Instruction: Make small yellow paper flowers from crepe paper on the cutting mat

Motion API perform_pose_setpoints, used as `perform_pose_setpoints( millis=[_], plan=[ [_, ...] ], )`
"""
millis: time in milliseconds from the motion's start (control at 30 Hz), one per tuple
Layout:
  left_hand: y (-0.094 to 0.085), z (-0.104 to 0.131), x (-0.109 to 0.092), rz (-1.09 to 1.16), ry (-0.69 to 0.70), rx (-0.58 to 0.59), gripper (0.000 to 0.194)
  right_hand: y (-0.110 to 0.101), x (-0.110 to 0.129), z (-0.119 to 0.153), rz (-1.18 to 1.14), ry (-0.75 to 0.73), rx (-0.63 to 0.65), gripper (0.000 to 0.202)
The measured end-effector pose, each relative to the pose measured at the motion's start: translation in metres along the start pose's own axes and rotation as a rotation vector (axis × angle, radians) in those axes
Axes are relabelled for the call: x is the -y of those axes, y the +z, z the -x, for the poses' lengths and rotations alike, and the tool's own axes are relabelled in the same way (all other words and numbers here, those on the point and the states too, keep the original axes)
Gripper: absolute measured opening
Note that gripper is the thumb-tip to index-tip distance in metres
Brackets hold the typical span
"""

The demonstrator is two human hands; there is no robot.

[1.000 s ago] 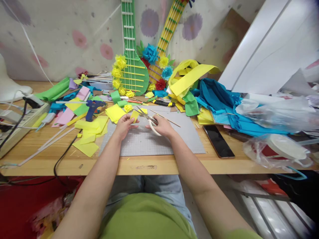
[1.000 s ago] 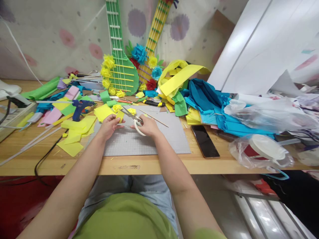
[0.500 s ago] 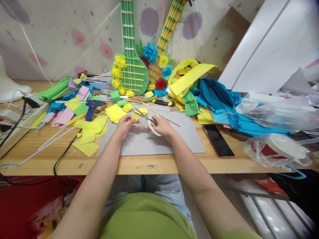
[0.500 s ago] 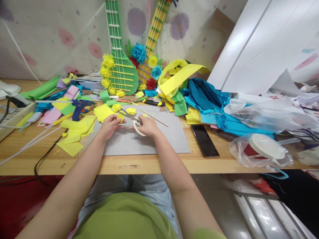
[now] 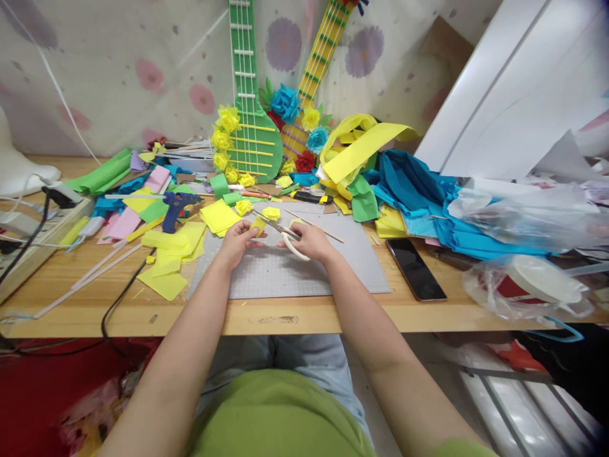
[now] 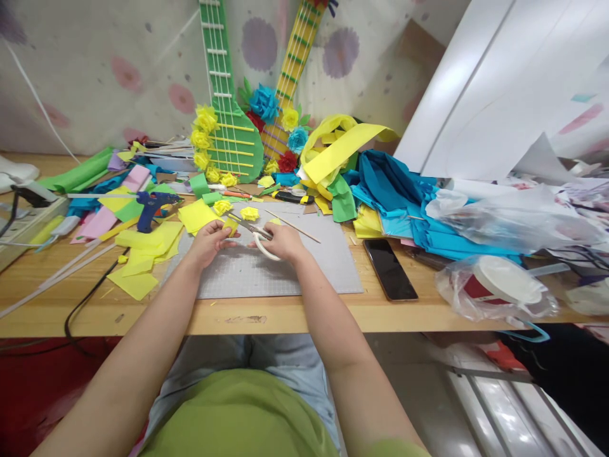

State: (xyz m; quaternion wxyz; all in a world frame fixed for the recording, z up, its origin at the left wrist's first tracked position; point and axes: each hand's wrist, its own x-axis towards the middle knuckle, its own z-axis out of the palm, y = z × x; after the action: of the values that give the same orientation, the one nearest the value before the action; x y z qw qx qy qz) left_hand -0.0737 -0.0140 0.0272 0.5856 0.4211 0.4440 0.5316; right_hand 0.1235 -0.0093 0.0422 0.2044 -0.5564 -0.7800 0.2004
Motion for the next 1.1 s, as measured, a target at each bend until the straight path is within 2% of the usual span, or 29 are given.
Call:
perform_pose_setpoints(
  millis=[367,433,500,600,700,967,1100],
  plan=[
    [-0.001,0.0,0.0,0.0,0.004,0.023,0.025,-0.006,-0.008,-0.002,-0.031,0.024,-0.013,0.04],
    [-0.001,0.0,0.0,-0.003,0.002,0.023,0.025,-0.004,-0.01,-0.004,-0.116,0.043,-0.047,0.04],
    [0.0,0.0,0.002,-0.012,-0.003,0.034,0.025,0.002,-0.011,-0.006,-0.296,0.065,-0.072,0.039],
    [0.004,0.001,0.005,-0.052,-0.023,0.088,0.026,0.013,-0.006,-0.01,-0.63,0.09,-0.06,0.038],
    [0.008,0.002,0.008,-0.121,-0.055,0.151,0.027,0.02,0.001,-0.011,-0.841,0.113,-0.046,0.038],
    [0.011,0.006,0.009,-0.226,-0.112,0.238,0.029,0.023,0.005,-0.011,-0.925,0.144,0.015,0.038],
    [0.016,0.004,0.011,-0.118,-0.073,0.148,0.03,0.031,0.006,-0.016,-1.008,0.212,-0.147,0.041]
  ],
)
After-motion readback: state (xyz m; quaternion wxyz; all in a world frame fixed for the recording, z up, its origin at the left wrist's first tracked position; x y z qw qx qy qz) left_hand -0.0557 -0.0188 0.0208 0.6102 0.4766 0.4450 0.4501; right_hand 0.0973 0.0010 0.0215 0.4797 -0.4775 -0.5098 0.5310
